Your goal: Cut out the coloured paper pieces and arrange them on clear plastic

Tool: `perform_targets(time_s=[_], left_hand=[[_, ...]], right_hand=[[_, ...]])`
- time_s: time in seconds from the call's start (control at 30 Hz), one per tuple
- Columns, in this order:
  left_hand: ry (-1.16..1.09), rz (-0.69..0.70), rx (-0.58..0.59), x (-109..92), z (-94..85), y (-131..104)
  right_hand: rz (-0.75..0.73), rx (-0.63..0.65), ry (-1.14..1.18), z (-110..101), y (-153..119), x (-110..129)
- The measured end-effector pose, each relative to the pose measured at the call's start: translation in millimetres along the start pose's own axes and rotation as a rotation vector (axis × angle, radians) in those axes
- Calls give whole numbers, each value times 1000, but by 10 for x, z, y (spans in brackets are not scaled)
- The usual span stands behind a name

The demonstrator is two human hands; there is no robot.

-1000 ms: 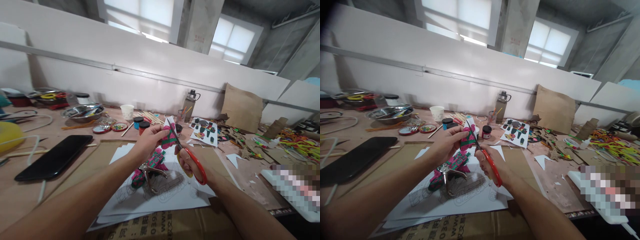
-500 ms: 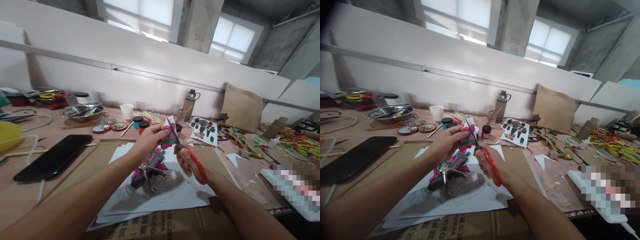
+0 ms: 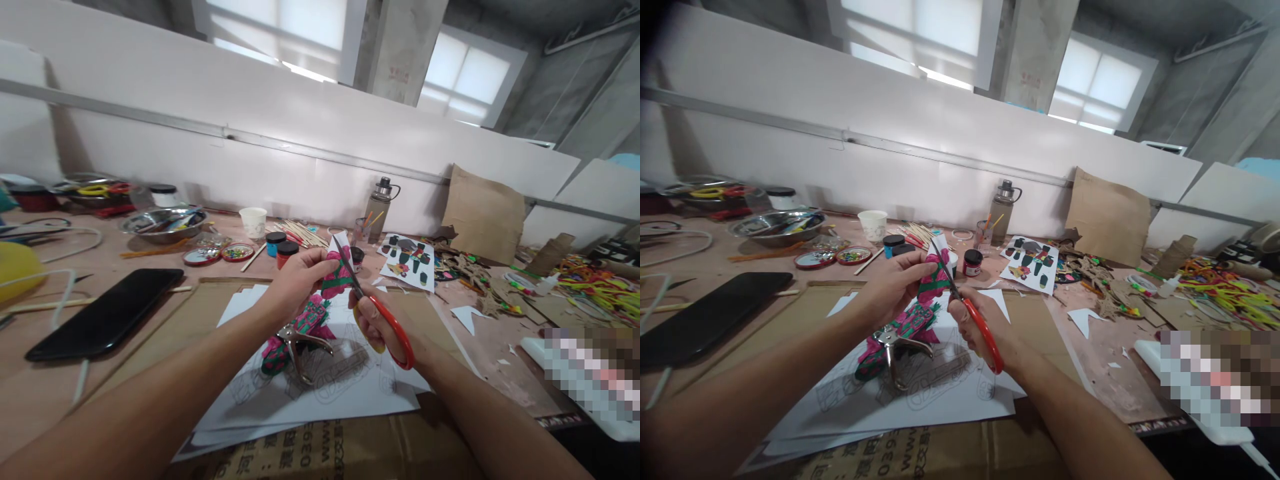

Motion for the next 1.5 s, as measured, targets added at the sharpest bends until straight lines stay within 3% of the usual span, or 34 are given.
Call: perform_targets(time_s=[0.43,0.57,0.8,1.07,1.5], left_hand=[[0,0,12,-11,27,-5],[-6,0,-4,-26,20,-7],[-8,4,16,9,3,-3],[19,12,6,3,-22,-1],[-4,3,-2,-1,-11,-3]], right_hand=[[57,-28,-9,-7,1,-12],[3,-46,-47,-9,-21,47],[82,-36,11,23,-155,183],[162,-94,162,-12,-84,66],[81,-77,50,-16,-21,-12]])
Point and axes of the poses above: each hand's wrist, its own y-axis towards the middle knuckle, its own z-axis out of the palm, x = y × z, the point moved 8 cm from there along y, towards the middle knuckle, and after that the axes turned 11 degrees about z, right-handed, at the moved point
